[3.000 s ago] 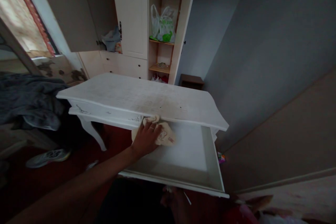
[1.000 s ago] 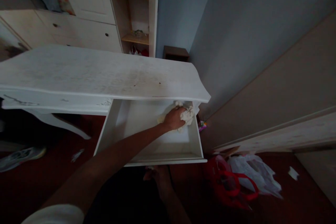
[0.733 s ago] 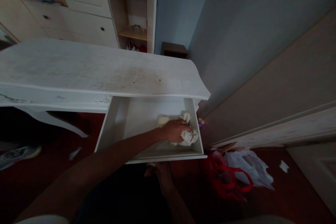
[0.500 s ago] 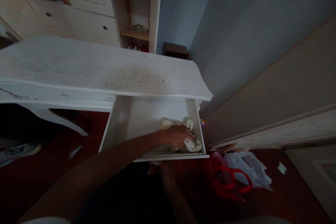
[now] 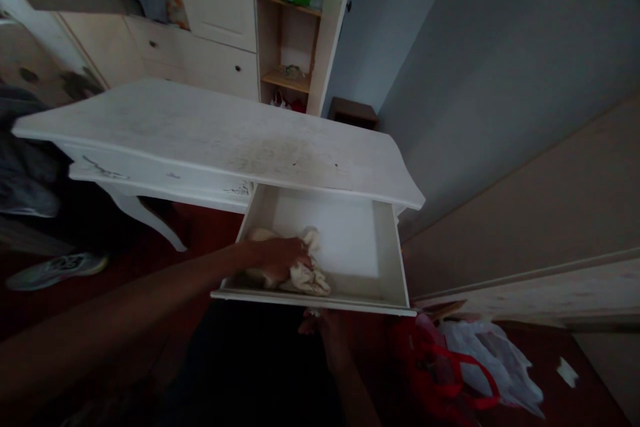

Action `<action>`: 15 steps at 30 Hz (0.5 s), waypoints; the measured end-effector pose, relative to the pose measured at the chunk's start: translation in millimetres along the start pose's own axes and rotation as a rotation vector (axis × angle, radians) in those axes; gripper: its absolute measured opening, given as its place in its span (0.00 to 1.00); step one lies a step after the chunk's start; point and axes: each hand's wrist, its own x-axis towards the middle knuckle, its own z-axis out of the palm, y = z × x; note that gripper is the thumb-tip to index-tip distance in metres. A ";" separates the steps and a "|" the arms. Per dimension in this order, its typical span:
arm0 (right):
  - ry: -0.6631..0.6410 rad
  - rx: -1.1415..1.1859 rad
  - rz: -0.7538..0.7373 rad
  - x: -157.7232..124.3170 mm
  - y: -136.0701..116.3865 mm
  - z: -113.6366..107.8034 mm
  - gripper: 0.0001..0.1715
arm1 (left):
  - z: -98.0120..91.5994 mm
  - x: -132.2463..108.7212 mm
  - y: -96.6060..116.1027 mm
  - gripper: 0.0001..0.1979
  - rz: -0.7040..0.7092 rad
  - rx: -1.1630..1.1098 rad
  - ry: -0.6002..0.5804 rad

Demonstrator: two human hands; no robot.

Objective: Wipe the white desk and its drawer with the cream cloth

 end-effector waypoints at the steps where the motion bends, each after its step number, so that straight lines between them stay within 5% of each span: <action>1: 0.003 -0.009 0.004 0.1 0.3 -0.3 0.36 | -1.9 -10.9 -8.5 0.33 -0.007 -0.018 -0.024; 6: 0.018 -0.023 0.005 -1.4 0.4 -1.3 0.35 | 2.4 -35.8 -20.0 0.29 -0.107 0.049 0.028; 10: 0.025 -0.028 0.003 -2.9 -1.0 -1.2 0.34 | 2.8 -23.0 -20.3 0.13 -0.158 0.260 0.161; 15: 0.035 -0.039 -0.006 -3.5 1.2 -1.3 0.33 | -17.8 0.8 -45.3 0.13 -0.232 0.331 0.468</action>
